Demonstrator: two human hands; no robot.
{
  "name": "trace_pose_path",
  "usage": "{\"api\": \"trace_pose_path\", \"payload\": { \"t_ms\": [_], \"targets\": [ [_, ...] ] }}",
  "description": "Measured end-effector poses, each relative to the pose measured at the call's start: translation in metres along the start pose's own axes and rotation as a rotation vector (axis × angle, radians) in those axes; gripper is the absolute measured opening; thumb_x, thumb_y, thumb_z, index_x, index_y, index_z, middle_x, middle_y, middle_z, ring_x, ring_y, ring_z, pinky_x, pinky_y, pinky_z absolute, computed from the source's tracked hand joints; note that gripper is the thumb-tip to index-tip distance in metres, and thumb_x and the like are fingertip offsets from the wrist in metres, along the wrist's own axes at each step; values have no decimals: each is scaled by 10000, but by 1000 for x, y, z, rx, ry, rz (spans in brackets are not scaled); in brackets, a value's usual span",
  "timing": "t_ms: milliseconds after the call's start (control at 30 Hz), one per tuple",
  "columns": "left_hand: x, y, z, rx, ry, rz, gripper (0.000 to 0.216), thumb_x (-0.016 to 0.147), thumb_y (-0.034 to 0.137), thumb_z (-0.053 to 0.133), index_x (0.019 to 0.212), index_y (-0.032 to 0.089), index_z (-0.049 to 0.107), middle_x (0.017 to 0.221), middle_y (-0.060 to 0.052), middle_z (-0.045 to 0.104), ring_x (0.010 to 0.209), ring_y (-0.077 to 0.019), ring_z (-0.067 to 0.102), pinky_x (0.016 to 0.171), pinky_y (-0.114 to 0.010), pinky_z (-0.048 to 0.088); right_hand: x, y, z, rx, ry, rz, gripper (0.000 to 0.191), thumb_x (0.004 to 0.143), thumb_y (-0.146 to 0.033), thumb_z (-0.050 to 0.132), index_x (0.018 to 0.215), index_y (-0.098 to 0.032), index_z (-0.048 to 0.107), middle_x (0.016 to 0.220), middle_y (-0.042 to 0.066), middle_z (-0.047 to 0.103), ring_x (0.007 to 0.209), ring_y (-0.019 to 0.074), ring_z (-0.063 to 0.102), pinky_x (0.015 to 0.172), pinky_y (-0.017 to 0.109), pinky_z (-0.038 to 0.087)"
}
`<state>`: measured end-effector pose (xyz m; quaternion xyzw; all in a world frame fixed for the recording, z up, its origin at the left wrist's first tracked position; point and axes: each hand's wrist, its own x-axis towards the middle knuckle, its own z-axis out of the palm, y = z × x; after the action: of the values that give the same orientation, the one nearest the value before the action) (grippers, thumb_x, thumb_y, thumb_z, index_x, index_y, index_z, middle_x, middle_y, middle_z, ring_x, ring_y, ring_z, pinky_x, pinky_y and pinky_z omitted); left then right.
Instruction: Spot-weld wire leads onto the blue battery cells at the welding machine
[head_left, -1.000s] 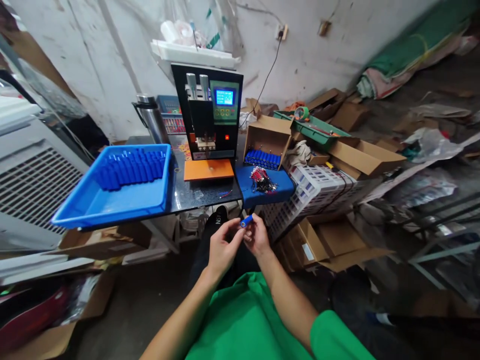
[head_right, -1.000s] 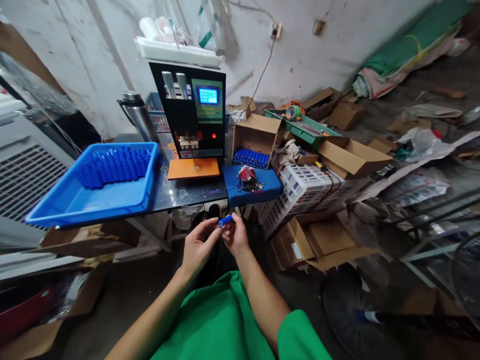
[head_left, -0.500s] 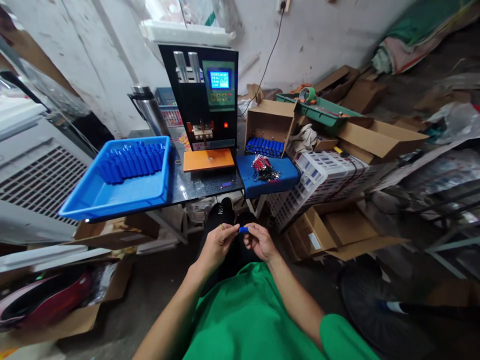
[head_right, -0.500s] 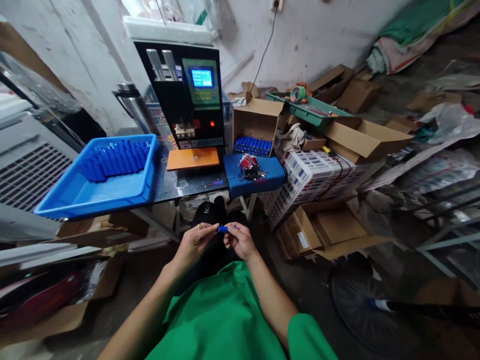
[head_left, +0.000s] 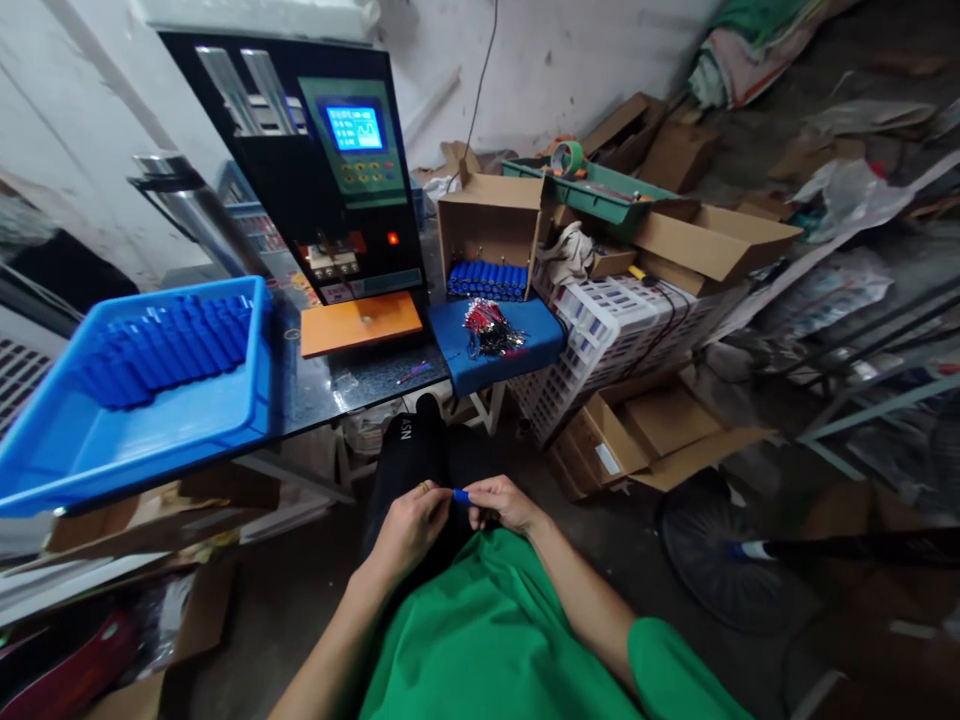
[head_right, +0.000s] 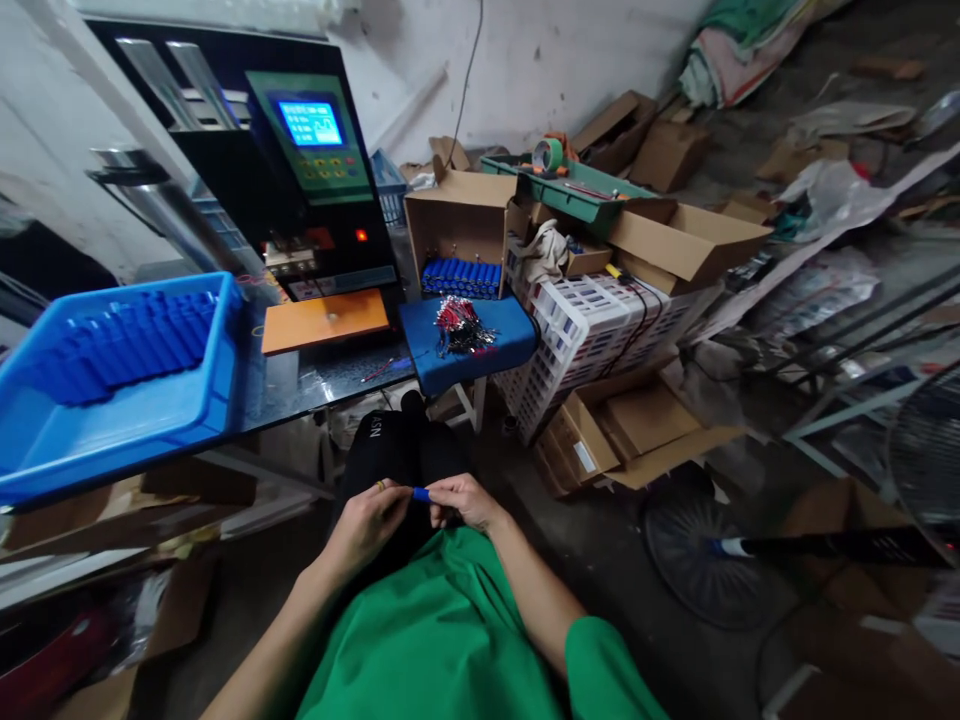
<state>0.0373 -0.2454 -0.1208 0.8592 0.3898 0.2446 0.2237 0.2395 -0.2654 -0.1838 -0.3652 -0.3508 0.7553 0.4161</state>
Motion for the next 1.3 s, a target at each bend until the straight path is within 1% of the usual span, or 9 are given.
{"api": "trace_pose_path", "payload": {
  "t_ms": [267, 367, 433, 533, 600, 733, 867, 1100, 1300],
  "targets": [
    [-1, -11, 16, 232, -7, 41, 184, 920, 184, 479, 842, 188, 646, 734, -20, 617, 623, -130, 597, 561, -223, 417, 15, -3, -14, -76, -162, 58, 560, 721, -552, 769, 984, -60, 725, 600, 12, 646, 579, 135, 602, 649, 300, 457],
    [-2, -14, 22, 290, 0, 72, 188, 907, 177, 473, 786, 189, 616, 714, -13, 601, 573, -122, 570, 514, -227, 369, 22, -7, -13, -123, -243, 122, 562, 708, -587, 755, 948, -82, 707, 678, 21, 660, 631, 143, 610, 681, 314, 470],
    [-2, -14, 22, 269, -24, 93, 184, 907, 175, 467, 785, 189, 605, 718, -8, 601, 560, -110, 560, 505, -223, 353, 24, -12, -7, -190, -274, 145, 495, 744, -572, 721, 906, -106, 685, 720, 13, 653, 639, 130, 594, 676, 295, 458],
    [-2, -11, 18, 206, -58, 57, 172, 906, 177, 460, 801, 189, 597, 720, -1, 597, 573, -100, 561, 510, -213, 349, 20, -24, 6, -432, -237, 118, 283, 865, -418, 609, 831, -138, 639, 654, -26, 586, 601, 108, 536, 619, 249, 399],
    [-1, -9, 14, 161, -70, 8, 163, 904, 182, 463, 814, 190, 599, 730, -1, 598, 606, -100, 571, 530, -208, 363, 14, -32, 13, -637, -193, 88, 196, 898, -291, 534, 774, -155, 601, 619, -37, 544, 584, 103, 497, 585, 237, 351],
    [-4, -8, 14, 135, -127, -25, 166, 910, 198, 463, 858, 190, 620, 786, -21, 618, 650, -109, 576, 550, -215, 374, 5, -33, 20, -1005, -91, -30, 233, 902, -178, 450, 685, -170, 536, 621, -18, 534, 605, 116, 465, 579, 253, 282],
    [-9, -10, 18, 189, -235, 11, 128, 868, 159, 482, 822, 179, 599, 766, -31, 609, 623, -127, 555, 515, -239, 327, 4, -21, 23, -1248, -105, -49, 213, 888, -158, 444, 749, -162, 605, 669, 35, 632, 638, 151, 530, 607, 273, 285],
    [-12, -7, 20, 81, -322, 4, 64, 813, 141, 518, 828, 188, 559, 728, -13, 581, 606, -130, 528, 523, -240, 302, 2, -13, 22, -1340, -174, -128, 223, 858, -153, 443, 811, -148, 660, 772, 108, 724, 689, 204, 620, 627, 284, 328],
    [-15, 2, 29, -139, -234, -63, 105, 806, 154, 468, 708, 193, 475, 638, 14, 491, 571, -108, 460, 555, -223, 329, -5, 1, 12, -1267, -210, -258, 197, 869, -185, 409, 793, -164, 590, 716, 80, 676, 648, 193, 586, 636, 281, 360]
  ]
}}
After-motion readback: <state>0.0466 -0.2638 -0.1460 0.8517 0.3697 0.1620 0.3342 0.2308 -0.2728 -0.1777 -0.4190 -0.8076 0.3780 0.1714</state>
